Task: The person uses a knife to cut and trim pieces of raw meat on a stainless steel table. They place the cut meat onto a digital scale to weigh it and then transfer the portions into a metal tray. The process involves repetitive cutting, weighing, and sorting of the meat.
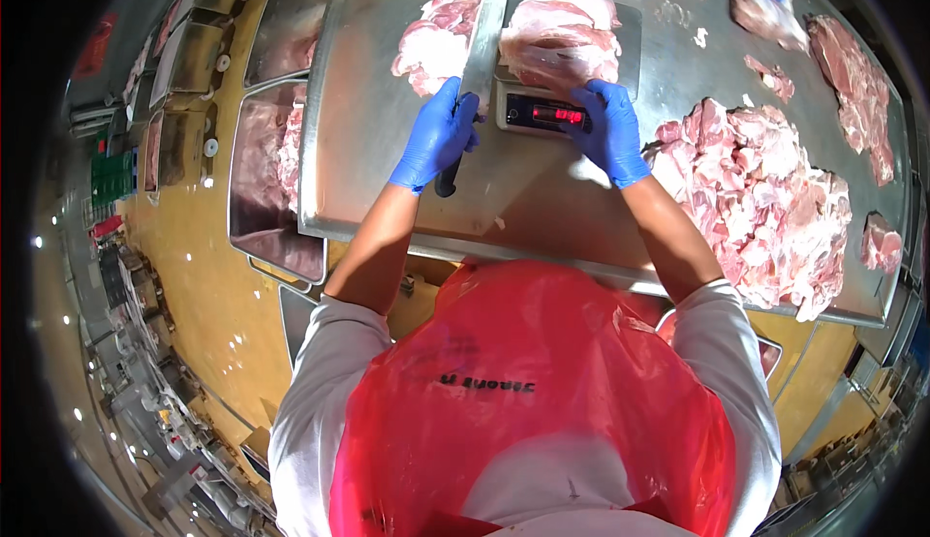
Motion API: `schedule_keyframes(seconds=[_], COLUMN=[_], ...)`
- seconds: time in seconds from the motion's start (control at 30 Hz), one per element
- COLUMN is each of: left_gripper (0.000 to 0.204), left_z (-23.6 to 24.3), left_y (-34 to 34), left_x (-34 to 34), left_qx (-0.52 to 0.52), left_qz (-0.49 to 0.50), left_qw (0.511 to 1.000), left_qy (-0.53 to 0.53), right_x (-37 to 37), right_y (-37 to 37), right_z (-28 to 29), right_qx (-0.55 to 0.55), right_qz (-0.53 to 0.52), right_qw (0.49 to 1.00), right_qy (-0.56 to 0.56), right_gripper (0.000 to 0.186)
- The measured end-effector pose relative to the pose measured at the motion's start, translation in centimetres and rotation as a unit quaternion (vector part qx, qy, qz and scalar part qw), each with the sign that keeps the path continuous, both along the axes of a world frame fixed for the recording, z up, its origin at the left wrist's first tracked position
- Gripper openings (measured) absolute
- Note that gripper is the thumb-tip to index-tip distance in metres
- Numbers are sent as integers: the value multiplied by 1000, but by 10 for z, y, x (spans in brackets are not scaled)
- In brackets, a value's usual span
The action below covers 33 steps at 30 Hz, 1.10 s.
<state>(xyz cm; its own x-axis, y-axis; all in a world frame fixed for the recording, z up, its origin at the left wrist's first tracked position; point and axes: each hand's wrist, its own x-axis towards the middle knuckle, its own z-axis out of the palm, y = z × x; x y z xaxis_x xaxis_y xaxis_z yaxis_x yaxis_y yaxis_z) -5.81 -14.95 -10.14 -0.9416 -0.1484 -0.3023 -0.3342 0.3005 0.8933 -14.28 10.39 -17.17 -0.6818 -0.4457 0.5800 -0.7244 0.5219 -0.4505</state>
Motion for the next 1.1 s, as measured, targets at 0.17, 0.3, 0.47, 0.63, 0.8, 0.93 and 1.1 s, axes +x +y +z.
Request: schedule_keyframes(seconds=[0.17,0.3,0.47,0.63,0.8,0.93,1.1], left_gripper=[29,45,65,73,75,74,74], left_z=[7,8,19,-3,-24,-24,-20], left_y=[28,44,53,35,51,71,43], left_x=[-11,-22,-8,2,-52,-87,-58], left_qx=[-105,-241,-309,-448,-345,-314,-341], left_qz=[-86,-187,-291,-364,-349,-371,-376], left_qw=[988,934,900,803,843,850,839], left_qy=[74,184,104,149,218,201,195], right_x=[-26,-34,-26,-23,-28,-45,-52], right_y=[1,14,19,19,14,24,31], right_z=[-17,-26,-27,-33,-17,-14,-16], right_qx=[-3,-24,-86,-104,-70,-21,-35], right_qz=[-22,-7,-4,-9,-12,-19,-36], right_qw=[1000,1000,996,995,996,999,996], right_qy=[-17,-2,-16,-10,-44,-46,-77], right_gripper=[32,28,26,24,21,13,12])
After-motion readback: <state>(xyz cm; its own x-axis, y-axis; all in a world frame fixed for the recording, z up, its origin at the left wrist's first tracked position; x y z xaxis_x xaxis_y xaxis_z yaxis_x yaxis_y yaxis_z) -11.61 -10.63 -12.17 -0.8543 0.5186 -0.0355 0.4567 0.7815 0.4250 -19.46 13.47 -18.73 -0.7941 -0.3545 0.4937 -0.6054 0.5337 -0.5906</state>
